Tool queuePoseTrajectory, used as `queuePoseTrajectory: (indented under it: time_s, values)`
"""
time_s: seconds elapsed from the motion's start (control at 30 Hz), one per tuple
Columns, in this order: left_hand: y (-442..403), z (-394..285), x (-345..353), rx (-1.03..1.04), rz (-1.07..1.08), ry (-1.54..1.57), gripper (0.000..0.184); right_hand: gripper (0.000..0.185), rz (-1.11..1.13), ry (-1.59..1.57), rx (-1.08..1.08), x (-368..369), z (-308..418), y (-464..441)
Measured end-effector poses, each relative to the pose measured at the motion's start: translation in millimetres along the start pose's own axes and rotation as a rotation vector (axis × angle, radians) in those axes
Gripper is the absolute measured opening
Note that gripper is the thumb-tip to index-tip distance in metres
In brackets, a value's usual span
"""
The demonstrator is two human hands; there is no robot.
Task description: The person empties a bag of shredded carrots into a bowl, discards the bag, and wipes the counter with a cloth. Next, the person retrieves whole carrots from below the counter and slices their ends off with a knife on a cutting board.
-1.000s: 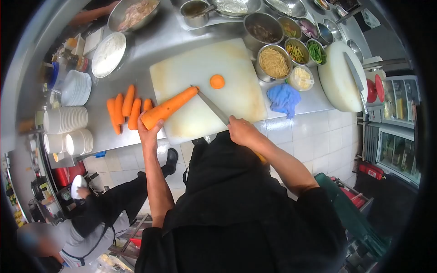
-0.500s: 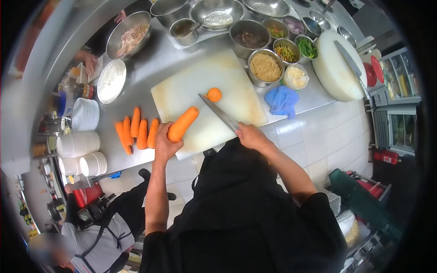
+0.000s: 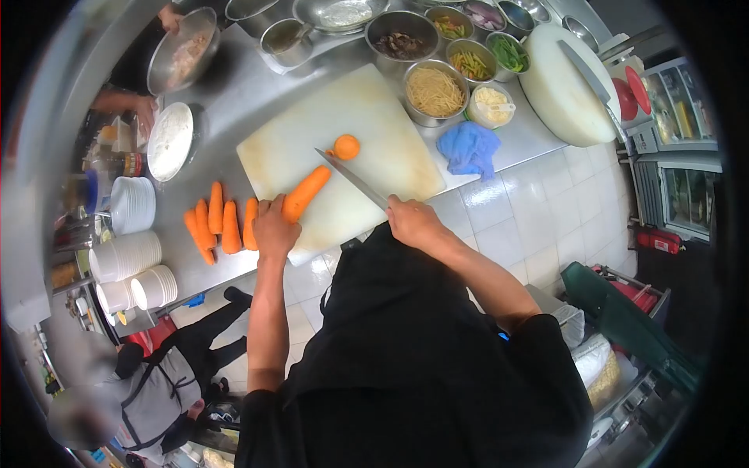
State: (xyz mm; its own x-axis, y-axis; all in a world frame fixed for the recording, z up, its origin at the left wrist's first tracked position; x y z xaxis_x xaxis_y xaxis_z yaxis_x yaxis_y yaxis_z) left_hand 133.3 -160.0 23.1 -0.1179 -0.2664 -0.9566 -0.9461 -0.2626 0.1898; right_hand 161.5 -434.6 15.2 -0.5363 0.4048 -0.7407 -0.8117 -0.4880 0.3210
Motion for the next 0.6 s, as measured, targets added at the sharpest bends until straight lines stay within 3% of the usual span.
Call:
queuePoseTrajectory:
  time_s: [0.07, 0.13, 0.33, 0.57, 0.6]
  values:
    - [-8, -3, 3, -0.041, 0.009, -0.059, 0.060, 0.020, 0.003, 0.015, 0.008, -8, 7, 8]
    - [-17, -22, -3, 0.079, -0.077, 0.002, 0.057, 0.018, -0.010, 0.028, -0.007, -13, 11, 15]
    - [-45, -50, 20, 0.095, 0.017, 0.011, 0.047, 0.017, 0.038, 0.001, 0.005, -27, 23, 31]
    - [-34, -51, 8, 0.139, -0.057, 0.051, 0.041, 0.025, 0.113, 0.003, 0.012, 29, -5, 6]
    - [-28, -48, 0, 0.170, -0.038, 0.252, 0.041, 0.025, 0.106, -0.006, 0.009, 27, -6, 6]
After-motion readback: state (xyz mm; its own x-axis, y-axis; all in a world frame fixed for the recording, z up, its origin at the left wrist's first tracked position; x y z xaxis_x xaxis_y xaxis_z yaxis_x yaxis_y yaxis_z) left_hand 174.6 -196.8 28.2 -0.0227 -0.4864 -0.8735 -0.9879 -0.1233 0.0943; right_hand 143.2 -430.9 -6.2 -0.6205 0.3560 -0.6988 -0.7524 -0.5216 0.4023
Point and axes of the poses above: each hand's wrist, its own y-axis away from the middle knuckle, its own x-axis out of the palm, z = x × y, the point moved 7 cm from there along -y, towards the middle knuckle
